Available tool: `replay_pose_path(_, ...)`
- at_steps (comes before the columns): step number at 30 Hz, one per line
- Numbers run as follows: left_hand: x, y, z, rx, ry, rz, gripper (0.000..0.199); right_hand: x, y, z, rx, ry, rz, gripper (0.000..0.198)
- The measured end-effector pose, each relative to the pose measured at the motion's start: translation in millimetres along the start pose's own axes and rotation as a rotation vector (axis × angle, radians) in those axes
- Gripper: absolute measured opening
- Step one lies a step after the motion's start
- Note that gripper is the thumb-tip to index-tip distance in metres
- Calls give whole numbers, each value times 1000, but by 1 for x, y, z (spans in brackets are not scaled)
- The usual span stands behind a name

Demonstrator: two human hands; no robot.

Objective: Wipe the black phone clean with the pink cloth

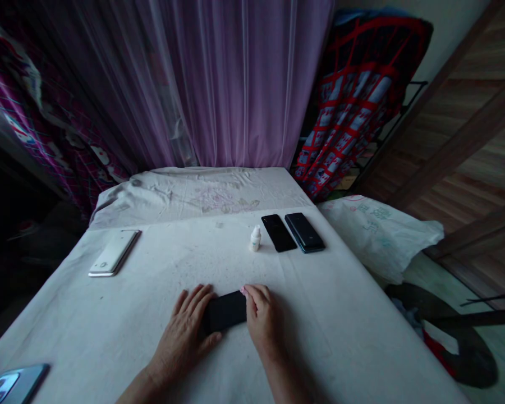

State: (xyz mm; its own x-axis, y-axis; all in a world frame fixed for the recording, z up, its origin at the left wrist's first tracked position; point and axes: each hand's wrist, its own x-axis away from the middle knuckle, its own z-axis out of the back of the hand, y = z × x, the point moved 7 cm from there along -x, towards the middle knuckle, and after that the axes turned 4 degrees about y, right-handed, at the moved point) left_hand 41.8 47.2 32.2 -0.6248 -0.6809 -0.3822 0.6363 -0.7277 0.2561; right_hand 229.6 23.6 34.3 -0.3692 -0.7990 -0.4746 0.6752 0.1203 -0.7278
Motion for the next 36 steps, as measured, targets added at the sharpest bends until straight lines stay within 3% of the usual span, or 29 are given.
replay_pose_path(7,-4,3,0,23,-19,46,61,-3,0,1,-14,18,-7,26)
replay_pose_path(15,-8,5,2,68,-48,67,63,28,-3,24,13,-57,71,22)
replay_pose_path(25,-9,2,-3,85,-78,48,63,-19,1,-8,137,-53,115,28)
replay_pose_path(36,-10,1,-6,54,-99,52,64,31,3,28,27,-59,134,22)
